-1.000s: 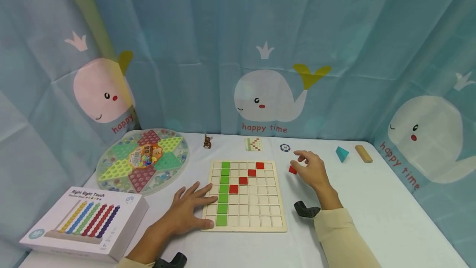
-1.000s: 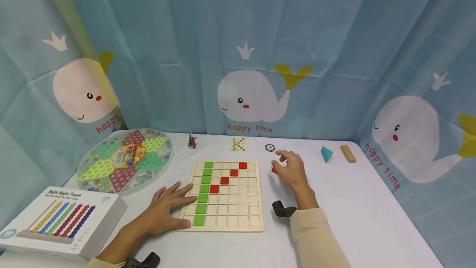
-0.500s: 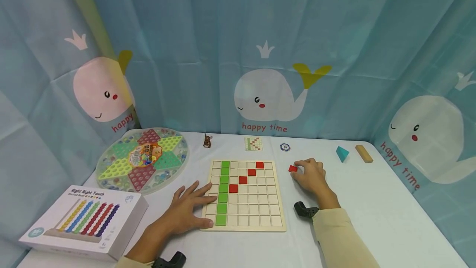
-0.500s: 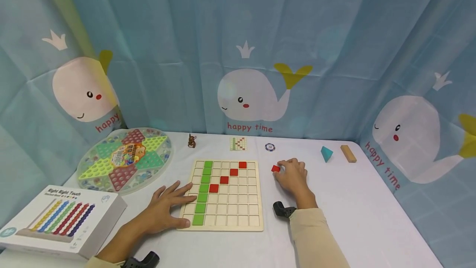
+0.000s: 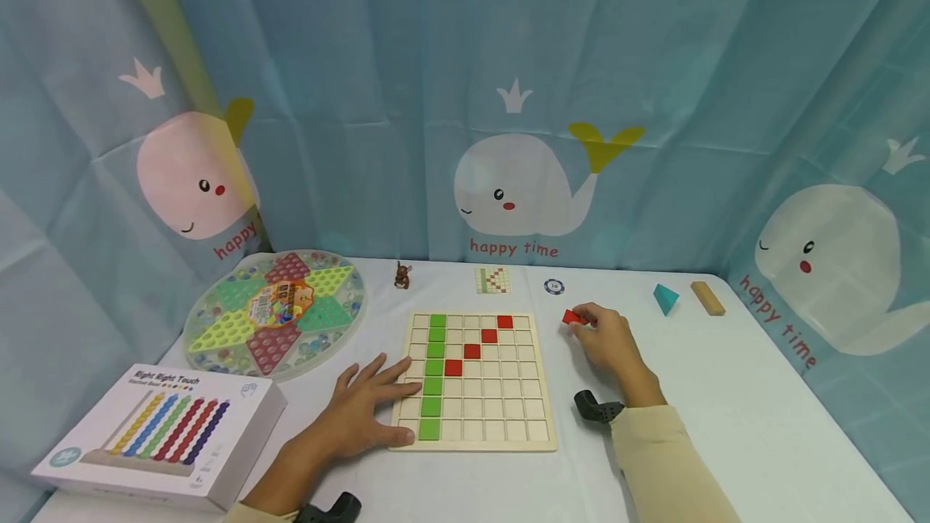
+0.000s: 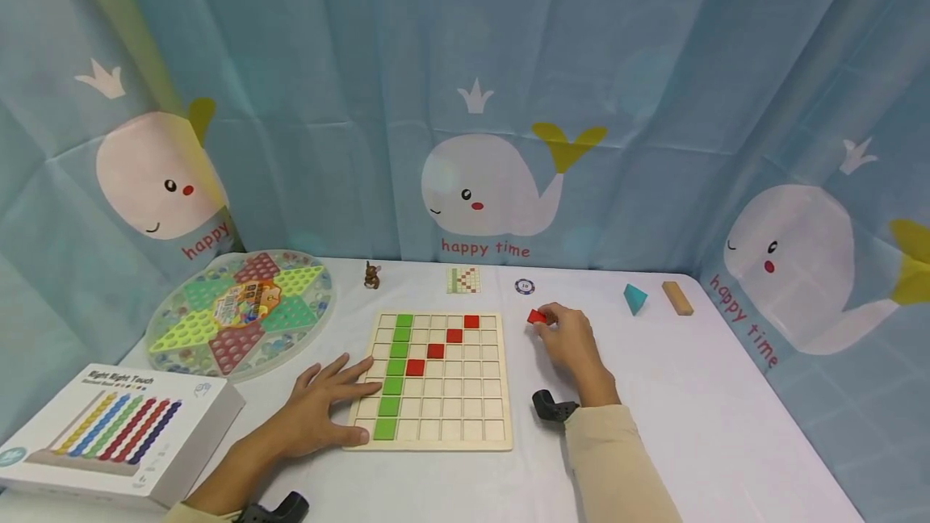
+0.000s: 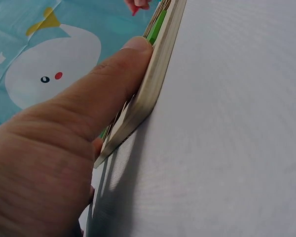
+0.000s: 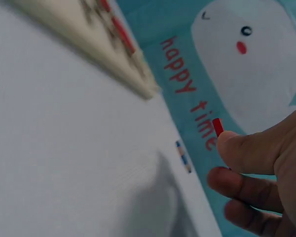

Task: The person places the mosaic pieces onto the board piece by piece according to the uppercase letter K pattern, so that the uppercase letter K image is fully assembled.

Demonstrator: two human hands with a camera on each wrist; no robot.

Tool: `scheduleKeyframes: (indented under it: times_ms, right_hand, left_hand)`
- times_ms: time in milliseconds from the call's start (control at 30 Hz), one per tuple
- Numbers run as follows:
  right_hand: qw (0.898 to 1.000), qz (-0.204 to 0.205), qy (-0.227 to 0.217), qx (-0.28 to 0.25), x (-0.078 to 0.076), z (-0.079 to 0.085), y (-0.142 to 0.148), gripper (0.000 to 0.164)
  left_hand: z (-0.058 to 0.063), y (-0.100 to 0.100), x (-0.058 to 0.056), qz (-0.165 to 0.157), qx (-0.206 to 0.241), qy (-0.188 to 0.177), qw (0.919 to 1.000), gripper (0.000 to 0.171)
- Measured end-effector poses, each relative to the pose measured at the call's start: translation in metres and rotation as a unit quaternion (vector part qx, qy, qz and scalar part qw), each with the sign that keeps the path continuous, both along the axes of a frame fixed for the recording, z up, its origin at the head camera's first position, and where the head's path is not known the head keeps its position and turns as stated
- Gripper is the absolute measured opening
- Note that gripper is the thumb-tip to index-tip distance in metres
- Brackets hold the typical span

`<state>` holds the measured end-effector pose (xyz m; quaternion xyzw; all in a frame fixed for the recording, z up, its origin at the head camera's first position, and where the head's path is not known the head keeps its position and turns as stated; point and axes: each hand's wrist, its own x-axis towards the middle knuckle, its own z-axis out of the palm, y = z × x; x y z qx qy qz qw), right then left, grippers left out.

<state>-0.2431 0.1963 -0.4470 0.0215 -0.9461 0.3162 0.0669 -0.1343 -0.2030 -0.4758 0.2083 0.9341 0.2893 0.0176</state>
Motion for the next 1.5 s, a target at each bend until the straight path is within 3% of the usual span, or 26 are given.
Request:
scheduleKeyframes:
  times_ms: [233,433,633,833,1067,1500]
  right_hand:
    - [0.999,0.014,0.024,-0.043,0.009,0.021,-0.007,0.027]
    - [0.995,0.042,0.075,-0.059,0.021,0.037,-0.015,0.027]
    - [0.986,0.087,0.119,-0.079,0.036,0.053,-0.029,0.024]
    - [0.978,0.14,0.126,-0.094,0.05,0.064,-0.046,0.024]
    - [0.97,0.187,0.11,-0.109,0.057,0.061,-0.063,0.023]
    - [0.966,0.225,0.021,-0.125,0.058,0.037,-0.086,0.021]
  left_hand:
    - [0.001,0.0,0.001,-0.002,0.007,0.008,0.9999,0.072]
    - [0.001,0.0,0.002,-0.003,0.009,0.008,0.9999,0.072]
    - [0.004,0.0,0.002,-0.005,0.008,0.003,1.0,0.072]
    - [0.004,0.0,0.001,-0.006,0.004,0.001,1.0,0.073]
    - [0.004,0.0,0.001,-0.008,0.002,0.005,1.0,0.074]
    - [0.004,0.001,0.001,-0.006,0.005,0.005,1.0,0.073]
